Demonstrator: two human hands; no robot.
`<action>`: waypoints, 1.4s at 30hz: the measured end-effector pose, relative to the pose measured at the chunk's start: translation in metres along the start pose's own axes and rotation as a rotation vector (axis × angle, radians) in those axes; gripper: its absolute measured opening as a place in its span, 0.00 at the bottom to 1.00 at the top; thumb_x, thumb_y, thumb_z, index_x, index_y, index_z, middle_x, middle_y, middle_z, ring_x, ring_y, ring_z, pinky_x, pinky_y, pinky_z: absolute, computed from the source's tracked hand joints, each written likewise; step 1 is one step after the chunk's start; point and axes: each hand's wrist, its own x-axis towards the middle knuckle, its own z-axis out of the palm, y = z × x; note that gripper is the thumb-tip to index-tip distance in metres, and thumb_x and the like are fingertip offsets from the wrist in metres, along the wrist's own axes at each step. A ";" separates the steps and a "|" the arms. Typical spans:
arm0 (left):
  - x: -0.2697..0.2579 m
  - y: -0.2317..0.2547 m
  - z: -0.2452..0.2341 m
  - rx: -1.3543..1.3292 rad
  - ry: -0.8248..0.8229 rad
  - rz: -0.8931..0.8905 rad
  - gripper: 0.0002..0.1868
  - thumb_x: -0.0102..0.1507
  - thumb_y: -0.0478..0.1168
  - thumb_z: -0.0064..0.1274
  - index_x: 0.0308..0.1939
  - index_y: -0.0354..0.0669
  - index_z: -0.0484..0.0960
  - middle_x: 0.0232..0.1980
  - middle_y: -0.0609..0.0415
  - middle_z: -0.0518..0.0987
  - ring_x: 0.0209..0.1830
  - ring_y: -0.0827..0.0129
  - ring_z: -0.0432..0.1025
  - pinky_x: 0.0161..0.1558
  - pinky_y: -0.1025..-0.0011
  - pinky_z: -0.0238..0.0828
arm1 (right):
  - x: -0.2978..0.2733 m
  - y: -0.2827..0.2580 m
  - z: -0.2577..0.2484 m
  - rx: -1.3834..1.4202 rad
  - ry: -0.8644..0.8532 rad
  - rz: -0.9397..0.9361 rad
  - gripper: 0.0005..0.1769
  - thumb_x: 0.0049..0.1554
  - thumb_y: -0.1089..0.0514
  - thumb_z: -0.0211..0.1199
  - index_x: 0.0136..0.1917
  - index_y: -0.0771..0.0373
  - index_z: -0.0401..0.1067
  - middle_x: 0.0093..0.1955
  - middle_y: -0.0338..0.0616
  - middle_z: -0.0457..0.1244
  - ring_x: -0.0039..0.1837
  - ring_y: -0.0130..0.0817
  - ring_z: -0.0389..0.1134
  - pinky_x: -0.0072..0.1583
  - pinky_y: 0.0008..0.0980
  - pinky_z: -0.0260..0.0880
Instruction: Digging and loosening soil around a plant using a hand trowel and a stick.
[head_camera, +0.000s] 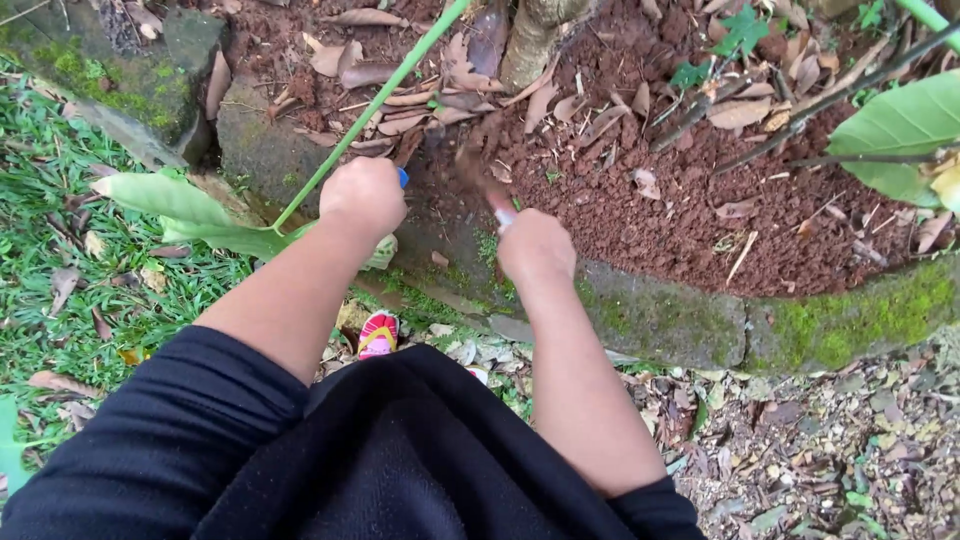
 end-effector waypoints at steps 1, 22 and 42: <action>0.000 0.001 -0.001 -0.004 0.004 -0.004 0.13 0.63 0.32 0.47 0.39 0.34 0.89 0.36 0.36 0.85 0.44 0.43 0.82 0.46 0.48 0.80 | 0.012 -0.005 0.006 -0.004 0.002 -0.005 0.22 0.63 0.54 0.52 0.63 0.69 0.75 0.61 0.61 0.69 0.68 0.59 0.68 0.66 0.60 0.69; 0.017 0.030 -0.013 -0.032 -0.112 -0.004 0.15 0.64 0.31 0.43 0.40 0.31 0.88 0.38 0.34 0.85 0.45 0.44 0.82 0.44 0.47 0.80 | 0.025 -0.037 0.009 -0.030 -0.028 -0.125 0.20 0.63 0.60 0.50 0.60 0.70 0.76 0.60 0.60 0.70 0.67 0.58 0.69 0.67 0.59 0.69; 0.007 0.060 0.010 0.138 -0.132 0.074 0.17 0.66 0.30 0.41 0.42 0.36 0.89 0.43 0.39 0.86 0.50 0.47 0.81 0.52 0.46 0.79 | 0.014 0.026 0.009 -0.029 -0.109 0.094 0.27 0.68 0.57 0.38 0.69 0.70 0.71 0.64 0.63 0.68 0.70 0.58 0.67 0.68 0.61 0.67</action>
